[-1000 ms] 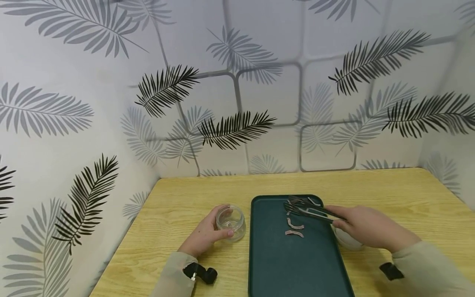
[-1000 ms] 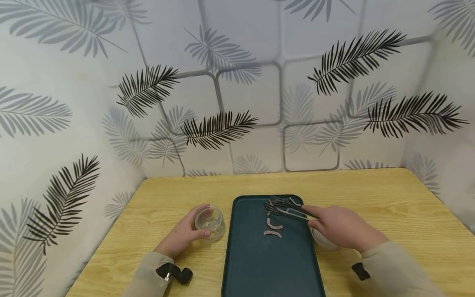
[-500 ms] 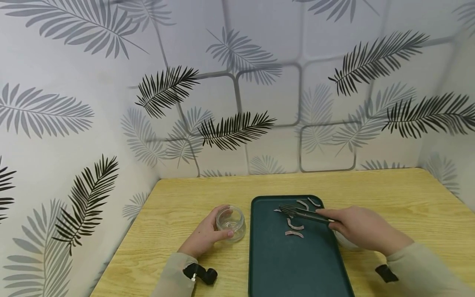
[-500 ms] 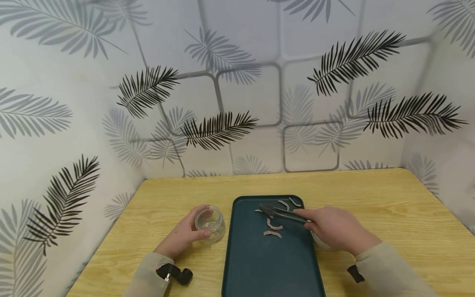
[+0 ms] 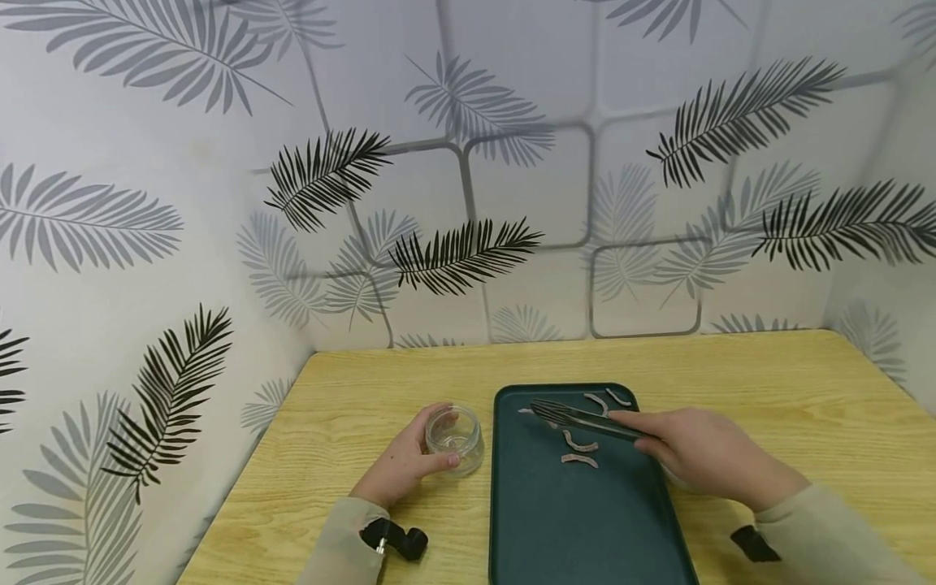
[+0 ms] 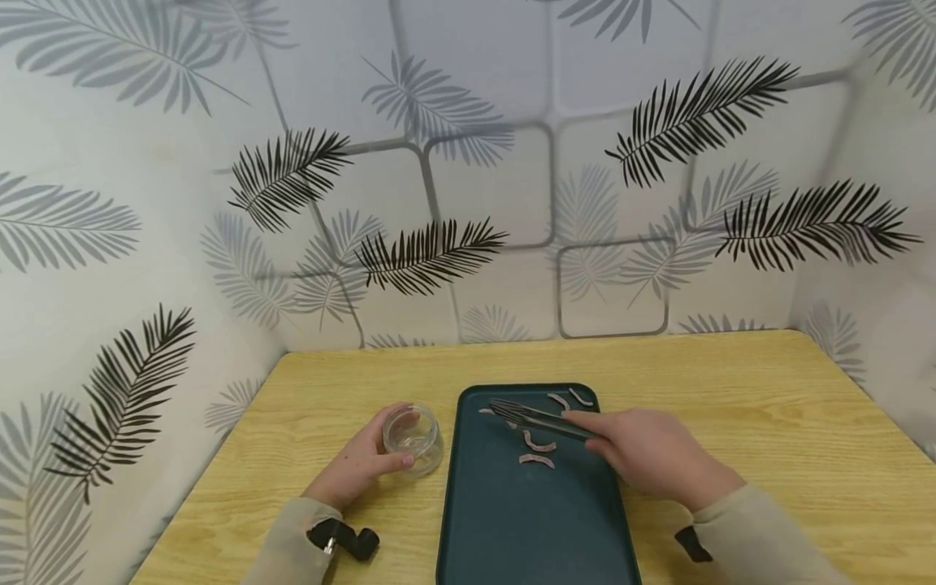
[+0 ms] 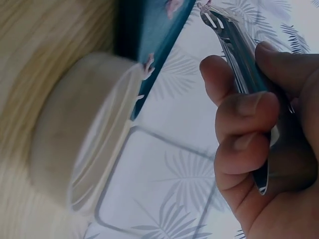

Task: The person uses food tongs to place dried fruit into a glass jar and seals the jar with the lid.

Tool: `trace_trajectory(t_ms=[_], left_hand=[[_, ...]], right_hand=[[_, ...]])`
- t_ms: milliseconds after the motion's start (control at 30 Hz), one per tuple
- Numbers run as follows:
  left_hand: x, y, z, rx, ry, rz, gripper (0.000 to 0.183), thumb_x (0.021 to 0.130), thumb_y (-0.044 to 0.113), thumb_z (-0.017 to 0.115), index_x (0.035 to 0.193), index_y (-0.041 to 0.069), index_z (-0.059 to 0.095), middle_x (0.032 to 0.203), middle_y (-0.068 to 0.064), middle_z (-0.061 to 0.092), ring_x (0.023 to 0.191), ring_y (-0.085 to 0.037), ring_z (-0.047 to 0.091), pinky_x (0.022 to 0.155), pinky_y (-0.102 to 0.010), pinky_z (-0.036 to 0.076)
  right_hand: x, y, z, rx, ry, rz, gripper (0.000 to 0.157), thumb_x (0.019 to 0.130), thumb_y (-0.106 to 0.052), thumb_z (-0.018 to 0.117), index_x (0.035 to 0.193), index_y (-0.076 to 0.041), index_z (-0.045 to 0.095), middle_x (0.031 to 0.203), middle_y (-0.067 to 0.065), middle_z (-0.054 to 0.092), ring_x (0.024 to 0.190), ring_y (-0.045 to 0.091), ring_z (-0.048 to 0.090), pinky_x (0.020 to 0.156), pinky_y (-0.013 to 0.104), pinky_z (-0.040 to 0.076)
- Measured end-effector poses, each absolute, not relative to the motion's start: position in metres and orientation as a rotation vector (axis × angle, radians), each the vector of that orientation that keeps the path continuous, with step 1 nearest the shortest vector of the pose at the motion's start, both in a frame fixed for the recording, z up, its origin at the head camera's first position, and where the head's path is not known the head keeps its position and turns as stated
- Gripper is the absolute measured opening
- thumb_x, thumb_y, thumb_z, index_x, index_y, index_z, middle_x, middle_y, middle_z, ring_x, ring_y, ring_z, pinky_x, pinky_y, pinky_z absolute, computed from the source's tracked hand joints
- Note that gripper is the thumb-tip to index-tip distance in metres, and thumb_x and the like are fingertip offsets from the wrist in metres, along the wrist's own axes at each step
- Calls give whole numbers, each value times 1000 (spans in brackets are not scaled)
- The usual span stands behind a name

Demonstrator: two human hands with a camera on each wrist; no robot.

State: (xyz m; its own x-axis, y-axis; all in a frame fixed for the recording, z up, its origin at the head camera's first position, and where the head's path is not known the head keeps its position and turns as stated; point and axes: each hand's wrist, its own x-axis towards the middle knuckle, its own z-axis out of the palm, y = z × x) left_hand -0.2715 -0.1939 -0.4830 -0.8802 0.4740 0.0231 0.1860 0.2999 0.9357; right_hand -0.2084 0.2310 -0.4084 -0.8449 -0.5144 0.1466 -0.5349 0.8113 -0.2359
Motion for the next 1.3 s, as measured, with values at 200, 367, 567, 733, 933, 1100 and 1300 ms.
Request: trace_trajectory(t_ms=[200,367,567,733,933,1100,1300], left_hand=[[-272,-193,-482,599,2343,1588,83,90,32,79,158,20,32,154,-4,44,137,-26,46,106,-42,41],[-271,-193,-482,606,2313,1611,82,91,28,79,158,18,32,155,-7,43,138,-27,45,106,-45,40],[-272,-194,-483,613,2305,1614,83,92,27,78,159,16,30,156,-8,42,138,-28,46,106,-44,41],[-273,-194,-483,615,2306,1604,85,91,30,78,159,16,29,156,-7,41,138,-26,46,105,-41,41],[-272,-194,-483,628,2306,1611,81,91,29,78,157,19,32,156,-7,42,138,-26,45,105,-39,42],[-273,-194,-485,600,2331,1604,78,91,29,79,155,25,35,153,-6,44,134,-26,48,104,-40,42],[-272,-194,-484,551,2359,1582,84,89,33,80,158,23,32,149,-8,46,129,-25,52,104,-42,42]], right_hand=[[-206,220,-400,896,-2877,446,49,100,-28,65,148,-29,55,79,-19,61,56,-2,42,55,28,36],[-204,209,-396,929,-2864,479,50,101,-32,63,150,-31,52,64,-21,43,49,0,36,52,26,33],[-203,196,-390,965,-2832,496,50,101,-31,63,150,-31,52,68,-20,47,52,0,37,54,27,34],[-203,183,-386,1001,-2791,504,50,100,-32,63,149,-30,53,86,-20,62,55,-2,41,57,27,37],[-205,170,-383,1046,-2793,532,49,102,-37,59,151,-31,50,86,-23,62,59,-3,44,58,27,38],[-206,159,-382,1079,-2800,574,51,101,-36,60,151,-31,51,95,-19,68,67,-5,53,58,26,41],[-206,152,-384,1118,-2772,587,51,100,-31,63,150,-28,52,97,-15,70,66,-5,53,54,25,39]])
